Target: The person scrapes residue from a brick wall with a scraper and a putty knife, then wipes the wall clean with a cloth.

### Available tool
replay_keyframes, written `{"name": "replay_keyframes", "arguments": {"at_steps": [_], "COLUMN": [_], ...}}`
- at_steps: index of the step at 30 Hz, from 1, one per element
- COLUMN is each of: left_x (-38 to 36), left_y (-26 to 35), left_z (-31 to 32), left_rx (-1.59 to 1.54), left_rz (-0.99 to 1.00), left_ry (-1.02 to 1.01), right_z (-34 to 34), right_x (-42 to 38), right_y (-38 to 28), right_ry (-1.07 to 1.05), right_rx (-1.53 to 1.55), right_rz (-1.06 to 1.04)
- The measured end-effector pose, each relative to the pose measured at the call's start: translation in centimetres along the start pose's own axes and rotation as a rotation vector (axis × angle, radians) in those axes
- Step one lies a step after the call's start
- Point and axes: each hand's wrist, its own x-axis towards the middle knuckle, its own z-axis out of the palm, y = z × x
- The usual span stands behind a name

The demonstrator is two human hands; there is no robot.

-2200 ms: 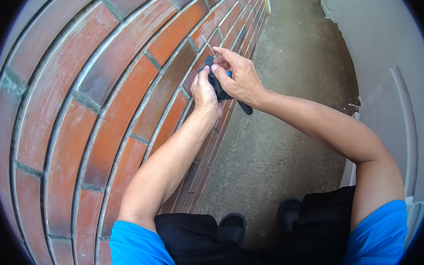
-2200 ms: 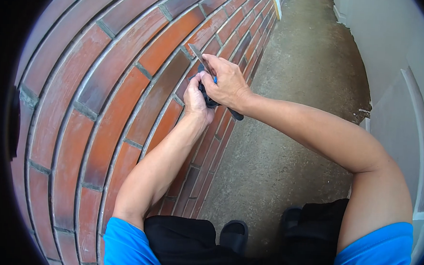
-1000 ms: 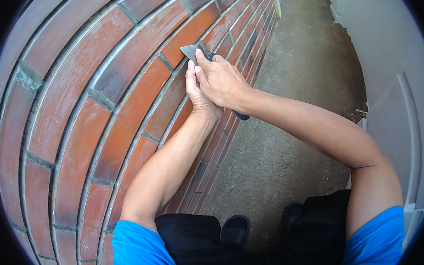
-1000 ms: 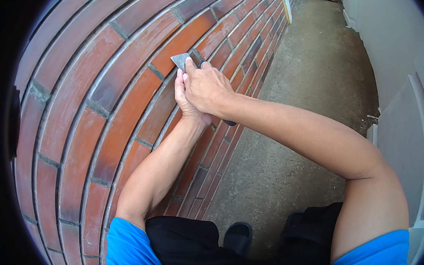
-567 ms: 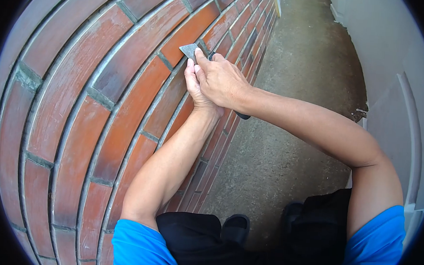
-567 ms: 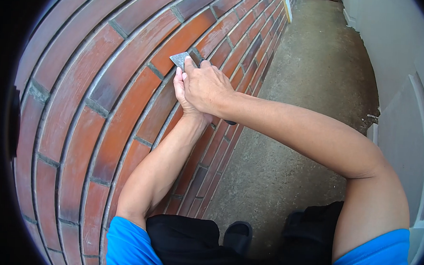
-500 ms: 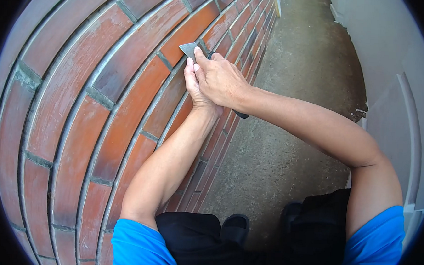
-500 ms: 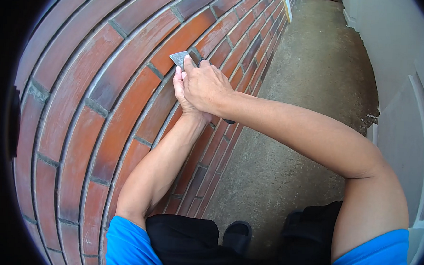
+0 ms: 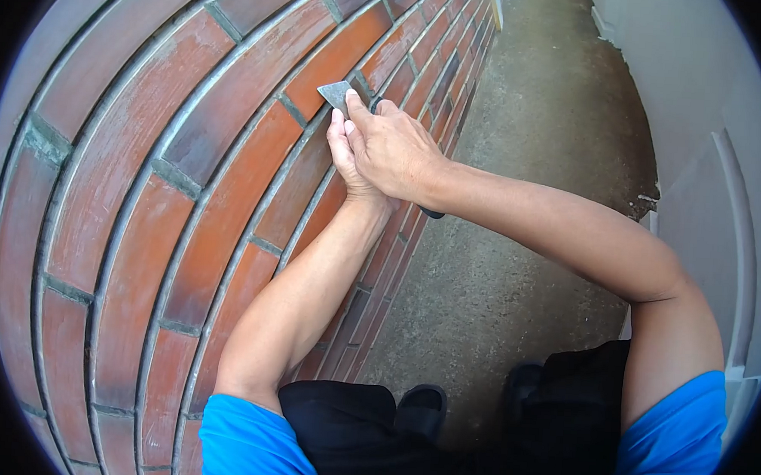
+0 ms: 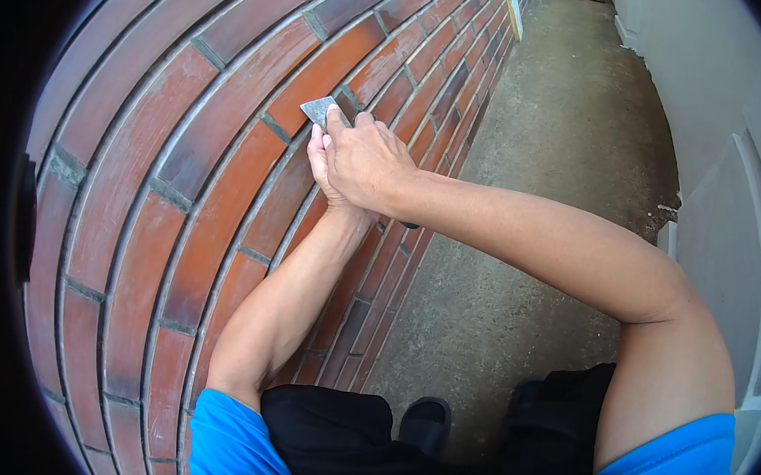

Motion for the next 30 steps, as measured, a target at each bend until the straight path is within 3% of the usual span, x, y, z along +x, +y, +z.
{"name": "replay_keyframes", "arguments": {"at_steps": [19,30], "left_x": [0.4,0.5], "left_y": [0.7,0.7], "left_z": [1.4,2.1], "left_rx": [-0.024,-0.049], "left_rz": [0.024,0.032], "left_ry": [-0.005,-0.003], "right_z": [-0.9,-0.6], "right_x": [1.1,2.4], "right_y": [0.1,0.2], "right_ry": [-0.055,0.046], "right_rx": [0.132,0.061], "right_rz": [0.054,0.028]}}
